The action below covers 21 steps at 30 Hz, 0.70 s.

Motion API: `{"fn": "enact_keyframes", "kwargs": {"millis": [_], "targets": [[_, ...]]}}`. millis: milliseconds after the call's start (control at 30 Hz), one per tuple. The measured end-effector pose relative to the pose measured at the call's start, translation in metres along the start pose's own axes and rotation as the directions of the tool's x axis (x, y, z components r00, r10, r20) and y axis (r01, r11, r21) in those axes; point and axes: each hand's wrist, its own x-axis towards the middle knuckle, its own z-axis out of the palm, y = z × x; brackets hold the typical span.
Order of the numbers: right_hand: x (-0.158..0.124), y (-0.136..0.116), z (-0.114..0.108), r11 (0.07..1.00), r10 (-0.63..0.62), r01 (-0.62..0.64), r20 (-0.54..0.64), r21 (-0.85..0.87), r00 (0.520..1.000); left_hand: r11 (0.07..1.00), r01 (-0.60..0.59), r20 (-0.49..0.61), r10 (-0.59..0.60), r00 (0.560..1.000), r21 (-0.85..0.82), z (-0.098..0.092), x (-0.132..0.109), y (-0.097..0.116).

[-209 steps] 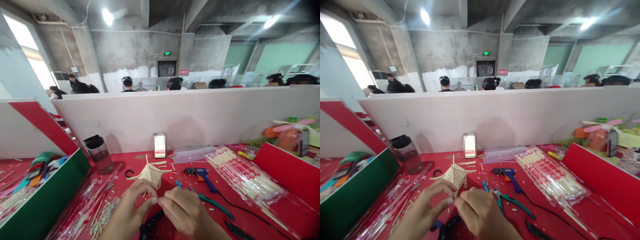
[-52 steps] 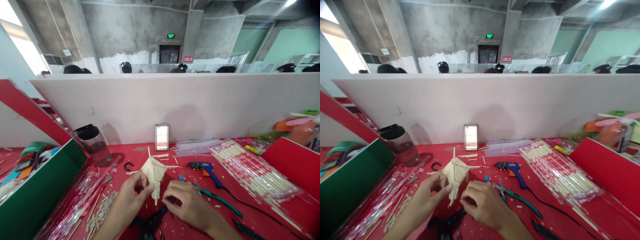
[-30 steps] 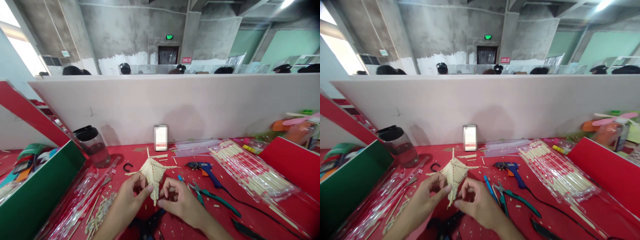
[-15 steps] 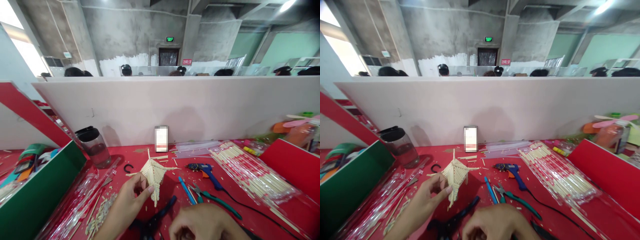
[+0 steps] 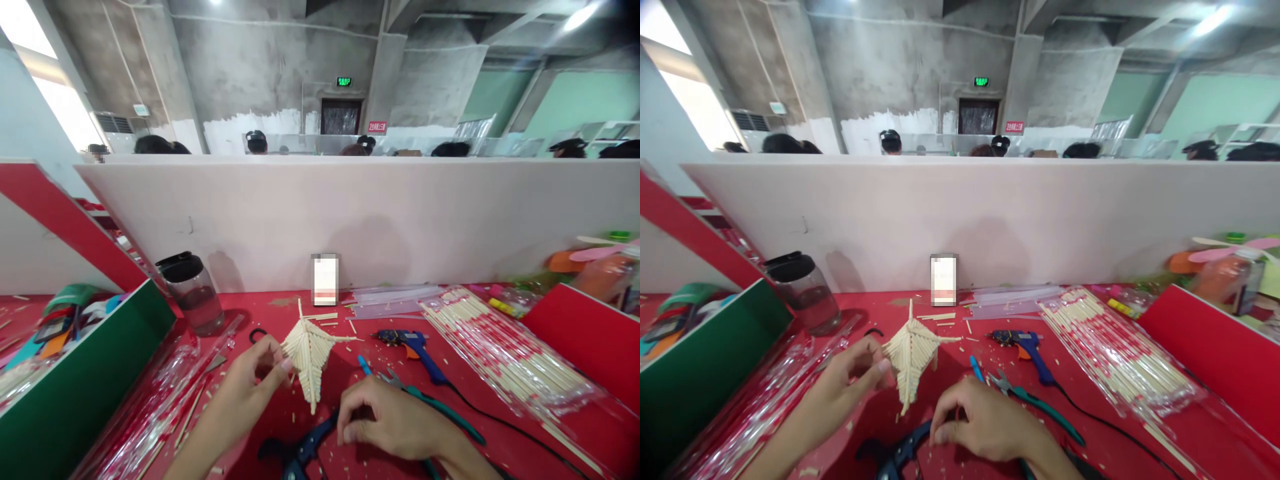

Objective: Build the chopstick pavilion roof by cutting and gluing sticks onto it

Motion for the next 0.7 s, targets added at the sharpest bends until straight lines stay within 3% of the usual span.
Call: {"fn": "enact_keyframes", "kwargs": {"millis": [100, 200, 333, 400, 500, 700], "targets": [[0.001, 0.003, 0.014, 0.997, 0.016, -0.015, 0.013, -0.071, 1.0, 0.998, 0.001, -0.056, 0.003, 0.998, 0.065, -0.016, 0.0, 0.001], [0.011, 0.013, 0.046, 0.959, -0.101, 0.114, 0.06, -0.261, 0.993, 0.995, 0.003, -0.113, 0.008, 0.994, 0.103, -0.029, 0.0, 0.004], [0.038, 0.027, 0.099, 0.69, -0.316, 0.382, 0.219, -0.615, 0.923, 0.988, 0.003, -0.136, 0.018, 0.991, 0.152, -0.04, -0.002, 0.005], [0.052, 0.026, 0.119, 0.595, -0.375, 0.377, 0.169, -0.71, 0.911, 0.982, 0.003, -0.138, 0.023, 0.99, 0.187, -0.045, -0.003, 0.005], [0.067, 0.01, 0.137, 0.542, -0.411, 0.339, 0.109, -0.769, 0.905, 0.974, -0.003, -0.145, 0.037, 0.989, 0.225, -0.052, -0.004, 0.002], [0.071, -0.039, 0.143, 0.55, -0.368, 0.266, 0.057, -0.792, 0.928, 0.942, -0.027, -0.156, 0.084, 0.984, 0.334, -0.062, -0.004, -0.001]]}}
